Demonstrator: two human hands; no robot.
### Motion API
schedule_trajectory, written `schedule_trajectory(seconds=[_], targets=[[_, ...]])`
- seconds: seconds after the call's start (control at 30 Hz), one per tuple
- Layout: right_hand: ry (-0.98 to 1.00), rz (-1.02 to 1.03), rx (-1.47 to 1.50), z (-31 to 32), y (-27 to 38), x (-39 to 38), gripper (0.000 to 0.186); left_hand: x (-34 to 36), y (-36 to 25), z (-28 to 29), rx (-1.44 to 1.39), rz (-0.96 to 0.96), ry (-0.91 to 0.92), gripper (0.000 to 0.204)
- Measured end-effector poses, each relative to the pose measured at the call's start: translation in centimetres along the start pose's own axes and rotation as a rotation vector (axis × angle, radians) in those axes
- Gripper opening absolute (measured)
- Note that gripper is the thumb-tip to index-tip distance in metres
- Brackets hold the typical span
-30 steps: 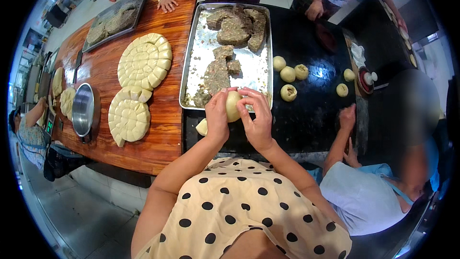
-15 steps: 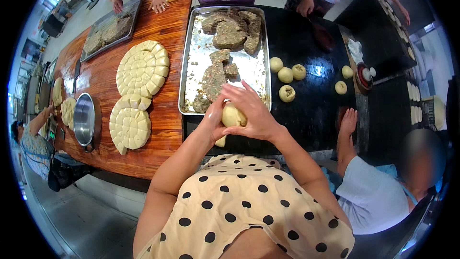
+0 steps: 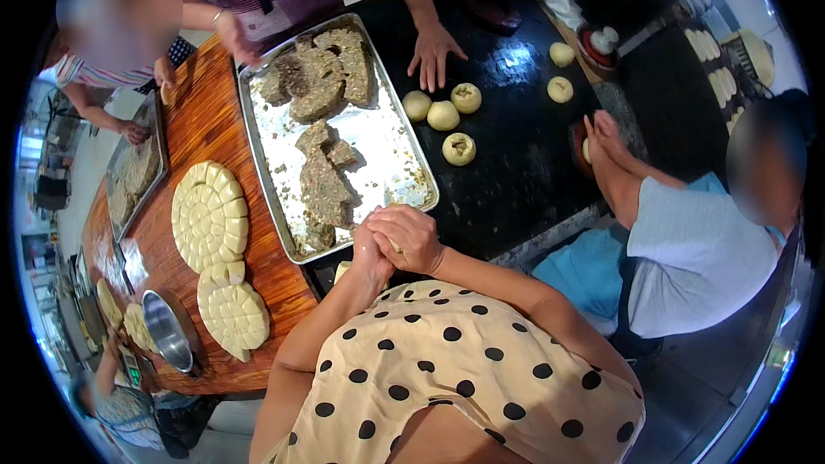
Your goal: The person prepares food by taking pieces of dough, flattening them by hand, adding a portion of meat filling from a tray, and sealing the dough into a rounded bun shape.
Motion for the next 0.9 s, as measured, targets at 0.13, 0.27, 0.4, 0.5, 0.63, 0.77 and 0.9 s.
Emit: schedule_trajectory(seconds=[0.13,0.27,0.4,0.5,0.63,0.77,0.9], targets=[[-0.073,-0.213,0.133,0.8,-3.9,-0.6,0.012,2.1,0.2,-2.5,-0.131,0.253,-0.331,0.062],[-0.482,-0.751,0.645,4.5,-8.7,-0.4,0.019,3.0,-2.2,-5.4,0.005,0.288,-0.141,0.061],[-0.859,-0.511,0.187,14.6,-13.0,1.8,0.024,-0.2,-2.5,-0.4,0.521,0.244,-0.233,0.044],[-0.987,-0.459,0.02,20.0,-16.4,2.8,0.028,-4.5,-1.8,4.1,0.602,0.269,-0.402,0.037],[-0.523,-0.792,-0.601,21.8,-26.0,-0.4,0.03,-7.7,-1.4,6.1,1.226,0.132,-0.283,0.031],[-0.362,-0.592,-0.659,17.0,-22.3,-5.6,0.025,-9.4,-1.8,4.7,1.751,0.031,-0.143,0.036],[0.308,-0.724,0.033,5.4,-10.8,-9.5,0.022,-12.5,-1.1,5.5,1.944,0.058,-0.102,0.064]])
Point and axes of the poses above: each hand's wrist, its own x-axis towards the middle knuckle, its own z-axis out of the back of the hand, y = z × x, the point moved 4 cm from there along x, towards the middle knuckle, and after that the axes turned 7 degrees about y, right-handed, at the moved point
